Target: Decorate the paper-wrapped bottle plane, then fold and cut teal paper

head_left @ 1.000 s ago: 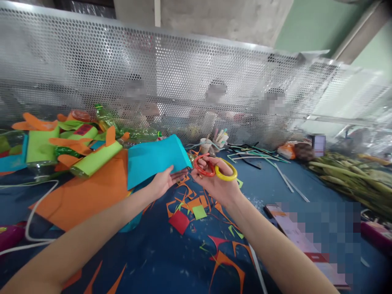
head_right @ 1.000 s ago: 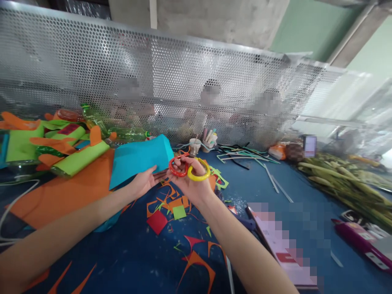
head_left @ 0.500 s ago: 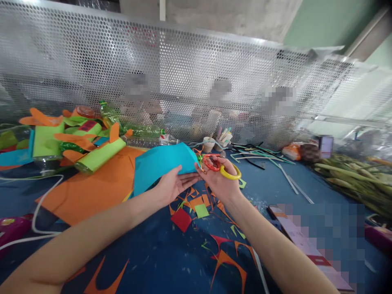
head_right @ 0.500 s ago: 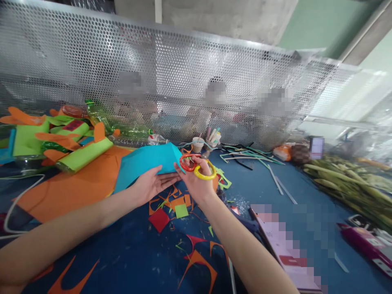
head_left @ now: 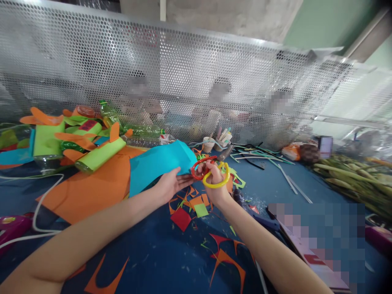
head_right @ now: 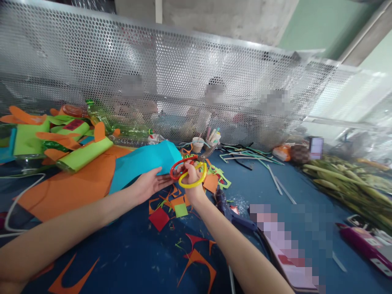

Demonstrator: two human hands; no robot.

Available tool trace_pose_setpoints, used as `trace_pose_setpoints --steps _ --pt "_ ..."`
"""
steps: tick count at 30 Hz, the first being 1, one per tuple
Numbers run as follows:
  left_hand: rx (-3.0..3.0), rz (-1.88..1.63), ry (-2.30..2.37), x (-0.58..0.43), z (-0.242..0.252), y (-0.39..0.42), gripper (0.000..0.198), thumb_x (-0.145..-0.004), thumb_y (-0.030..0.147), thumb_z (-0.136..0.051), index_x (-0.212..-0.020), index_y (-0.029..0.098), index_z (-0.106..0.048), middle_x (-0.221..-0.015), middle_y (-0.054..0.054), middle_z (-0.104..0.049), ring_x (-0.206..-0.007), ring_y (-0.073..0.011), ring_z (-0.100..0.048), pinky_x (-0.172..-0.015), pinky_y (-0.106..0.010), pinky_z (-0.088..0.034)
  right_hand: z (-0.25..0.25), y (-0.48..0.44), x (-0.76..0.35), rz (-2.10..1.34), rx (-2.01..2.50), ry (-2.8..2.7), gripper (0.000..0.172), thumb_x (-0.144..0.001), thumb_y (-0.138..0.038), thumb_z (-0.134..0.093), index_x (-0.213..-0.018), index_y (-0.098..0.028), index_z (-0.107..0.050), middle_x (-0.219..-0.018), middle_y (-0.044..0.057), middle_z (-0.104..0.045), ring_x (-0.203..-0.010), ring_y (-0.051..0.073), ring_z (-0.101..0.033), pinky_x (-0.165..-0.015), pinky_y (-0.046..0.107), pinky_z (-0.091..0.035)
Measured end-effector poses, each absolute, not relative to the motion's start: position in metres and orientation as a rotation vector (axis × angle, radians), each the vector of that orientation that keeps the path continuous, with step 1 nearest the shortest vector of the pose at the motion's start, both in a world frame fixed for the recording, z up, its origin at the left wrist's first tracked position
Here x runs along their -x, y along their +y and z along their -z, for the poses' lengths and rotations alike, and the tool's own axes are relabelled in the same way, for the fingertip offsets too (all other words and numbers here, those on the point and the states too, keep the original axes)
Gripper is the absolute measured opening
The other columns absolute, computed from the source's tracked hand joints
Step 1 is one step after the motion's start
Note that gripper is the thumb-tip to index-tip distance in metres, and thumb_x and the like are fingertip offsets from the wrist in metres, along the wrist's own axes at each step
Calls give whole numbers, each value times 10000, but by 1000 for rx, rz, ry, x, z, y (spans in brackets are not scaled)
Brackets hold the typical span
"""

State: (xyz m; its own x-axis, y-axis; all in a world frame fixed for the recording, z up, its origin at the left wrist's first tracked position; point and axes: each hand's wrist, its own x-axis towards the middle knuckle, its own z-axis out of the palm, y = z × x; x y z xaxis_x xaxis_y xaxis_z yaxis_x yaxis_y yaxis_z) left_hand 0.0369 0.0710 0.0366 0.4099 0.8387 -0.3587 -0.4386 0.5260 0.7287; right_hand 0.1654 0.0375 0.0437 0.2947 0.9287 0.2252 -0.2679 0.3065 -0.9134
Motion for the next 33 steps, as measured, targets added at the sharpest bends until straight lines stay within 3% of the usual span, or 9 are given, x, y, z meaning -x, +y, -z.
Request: trace_pose_setpoints --steps 5,9,13,17,20,23,26,33 --pt "-594 -1012 867 -29 -22 103 179 -900 111 -445 -847 79 -612 -706 -123 -686 -681 -186 -688 -799 -336 -566 -39 43 -180 -916 1055 -940 212 -743 -360 -574 -655 -230 -431 -617 -37 -495 -587 125 -478 -566 261 -402" --pt "-581 -1134 883 -23 -14 123 210 -863 10 -414 -811 92 -600 -708 -75 -682 -688 -150 -684 -815 -306 -565 -34 40 -187 -1010 1186 -1005 329 -623 -395 -747 -627 -215 -471 -553 -56 -480 -491 97 -407 -477 246 -350" --pt "-585 -1153 890 -19 -8 132 164 -832 -9 -487 -776 76 -615 -710 -80 -686 -668 -151 -678 -799 -308 -573 -27 37 -179 -1168 1194 -1049 427 -529 -479 -801 -671 -217 -496 -588 -44 -540 -550 124 -508 -526 260 -436" --pt "-596 -1155 869 -17 0 136 111 -824 2 -544 -781 54 -632 -757 -99 -696 -640 -138 -671 -795 -292 -571 -25 38 -167 -1329 1178 -1038 482 -572 -640 -711 -680 -209 -525 -690 16 -623 -681 177 -618 -669 323 -522" --pt "-594 -1169 847 -14 7 141 70 -820 22 -576 -826 55 -637 -794 -103 -698 -649 -145 -679 -809 -311 -568 -28 36 -162 -1532 1191 -935 568 -632 -775 -538 -646 -207 -522 -705 60 -654 -715 205 -651 -693 350 -535" --pt "-581 -1187 828 -11 8 148 59 -838 74 -592 -880 45 -621 -787 -115 -693 -636 -158 -684 -800 -328 -571 -31 29 -158 -1645 1219 -919 605 -711 -799 -396 -616 -213 -515 -572 25 -600 -529 167 -602 -547 322 -521" --pt "-573 -1234 783 -7 -1 154 109 -873 113 -570 -954 47 -598 -780 -107 -691 -647 -155 -688 -786 -304 -575 -33 23 -155 -1659 1314 -1002 631 -746 -808 -300 -573 -230 -486 -424 -30 -453 -340 123 -439 -375 290 -431" --pt "-598 -1375 638 -1 -44 150 198 -905 86 -510 -1080 134 -588 -903 -52 -707 -727 -127 -697 -775 -240 -575 -41 15 -151 -1569 1470 -1256 660 -743 -827 -251 -518 -238 -447 -381 -15 -425 -313 135 -446 -318 277 -346"
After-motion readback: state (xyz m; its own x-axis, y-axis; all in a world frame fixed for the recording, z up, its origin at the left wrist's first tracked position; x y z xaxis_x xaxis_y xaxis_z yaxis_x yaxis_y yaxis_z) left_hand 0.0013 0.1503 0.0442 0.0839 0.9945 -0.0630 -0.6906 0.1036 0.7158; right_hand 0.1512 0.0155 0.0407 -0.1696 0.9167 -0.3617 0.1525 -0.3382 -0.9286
